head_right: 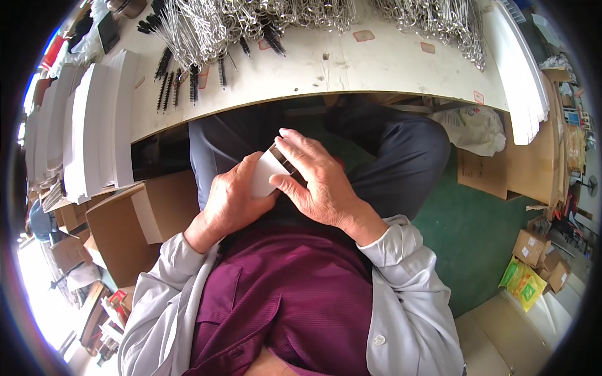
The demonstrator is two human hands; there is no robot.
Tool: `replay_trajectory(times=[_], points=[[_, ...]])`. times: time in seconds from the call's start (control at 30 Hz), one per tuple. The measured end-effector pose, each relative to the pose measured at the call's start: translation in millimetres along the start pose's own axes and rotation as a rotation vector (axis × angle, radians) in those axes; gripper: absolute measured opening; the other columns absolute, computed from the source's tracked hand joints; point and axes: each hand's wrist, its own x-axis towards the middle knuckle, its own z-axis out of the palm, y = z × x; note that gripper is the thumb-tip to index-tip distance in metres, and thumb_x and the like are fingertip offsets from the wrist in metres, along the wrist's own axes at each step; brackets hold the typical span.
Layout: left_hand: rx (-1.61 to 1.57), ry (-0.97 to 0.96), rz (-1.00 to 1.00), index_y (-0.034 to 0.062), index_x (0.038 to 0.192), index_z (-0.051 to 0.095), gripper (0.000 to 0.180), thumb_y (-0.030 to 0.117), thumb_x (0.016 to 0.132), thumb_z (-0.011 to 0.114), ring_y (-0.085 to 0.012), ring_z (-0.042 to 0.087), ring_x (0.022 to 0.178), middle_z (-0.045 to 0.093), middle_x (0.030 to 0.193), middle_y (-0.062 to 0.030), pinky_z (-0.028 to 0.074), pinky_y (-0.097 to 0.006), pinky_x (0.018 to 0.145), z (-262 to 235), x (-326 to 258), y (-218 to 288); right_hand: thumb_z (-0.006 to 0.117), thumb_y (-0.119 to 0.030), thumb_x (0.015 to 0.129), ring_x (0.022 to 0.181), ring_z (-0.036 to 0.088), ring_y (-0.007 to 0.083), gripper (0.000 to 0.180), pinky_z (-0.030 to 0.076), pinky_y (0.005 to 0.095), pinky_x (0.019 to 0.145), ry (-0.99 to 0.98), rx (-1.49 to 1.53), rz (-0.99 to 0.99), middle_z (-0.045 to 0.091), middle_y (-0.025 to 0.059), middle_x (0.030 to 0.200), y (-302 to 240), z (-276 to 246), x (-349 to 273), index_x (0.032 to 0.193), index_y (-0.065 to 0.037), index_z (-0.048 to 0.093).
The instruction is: Gathering metal components and inserting them into paper sleeves for packaging.
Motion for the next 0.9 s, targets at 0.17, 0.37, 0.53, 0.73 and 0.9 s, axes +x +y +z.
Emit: replay_trajectory(times=[0.17, 0.37, 0.53, 0.73, 0.9], points=[[-0.087, 0.042, 0.043, 0.0031, 0.138, 0.052, 0.069, 0.02, 0.079, 0.084, -0.0392, 0.074, 0.095, 0.073, 0.107, -0.0209, 0.062, -0.045, 0.08, -4.0, 4.5, 4.5, 0.07, -0.034, 0.1, 0.128, 0.06, 0.0414, 0.056, 0.05, 0.0439, 0.108, 0.126, 0.117, 0.074, 0.058, 0.0264, 0.143, 5.7, 1.4, -3.4, 0.138, 0.005, 0.059], [-0.145, 0.063, 0.041, 0.0062, 0.14, 0.049, 0.072, 0.019, 0.078, 0.083, -0.04, 0.073, 0.099, 0.073, 0.109, -0.0206, 0.062, -0.046, 0.082, 3.5, 3.9, -1.2, 0.071, -0.031, 0.1, 0.128, 0.061, 0.039, 0.05, 0.051, 0.0416, 0.106, 0.021, 0.139, 0.064, 0.058, 0.0271, 0.143, 3.3, 2.0, -3.8, 0.134, 0.004, 0.063], [-0.208, 0.044, 0.018, 0.0075, 0.142, 0.049, 0.074, 0.017, 0.077, 0.084, -0.0404, 0.073, 0.101, 0.073, 0.11, -0.0214, 0.062, -0.045, 0.084, -2.9, 9.6, 4.2, 0.072, -0.025, 0.099, 0.121, 0.066, 0.0384, 0.042, 0.054, 0.0404, 0.101, 0.11, 0.278, 0.178, 0.063, 0.0258, 0.136, 1.2, -3.8, -6.5, 0.13, 0.003, 0.066], [-0.247, 0.0, -0.03, 0.0098, 0.148, 0.044, 0.082, 0.015, 0.077, 0.084, -0.0407, 0.072, 0.106, 0.071, 0.117, -0.0227, 0.061, -0.046, 0.089, 4.6, 3.2, 2.2, 0.068, -0.02, 0.102, 0.095, 0.073, 0.0277, 0.042, 0.056, 0.0347, 0.086, -0.076, 0.405, 0.201, 0.074, 0.0205, 0.109, -3.2, 7.6, -10.9, 0.137, 0.003, 0.063], [-0.295, -0.027, -0.034, 0.0147, 0.15, 0.044, 0.086, 0.013, 0.076, 0.086, -0.0403, 0.072, 0.106, 0.071, 0.115, -0.0231, 0.059, -0.044, 0.09, -5.8, 10.0, 9.0, 0.061, -0.013, 0.106, 0.084, 0.07, 0.014, 0.03, 0.056, 0.0301, 0.076, 0.061, 0.478, 0.288, 0.075, 0.0148, 0.101, -1.3, -2.3, -13.9, 0.13, 0.003, 0.067]])
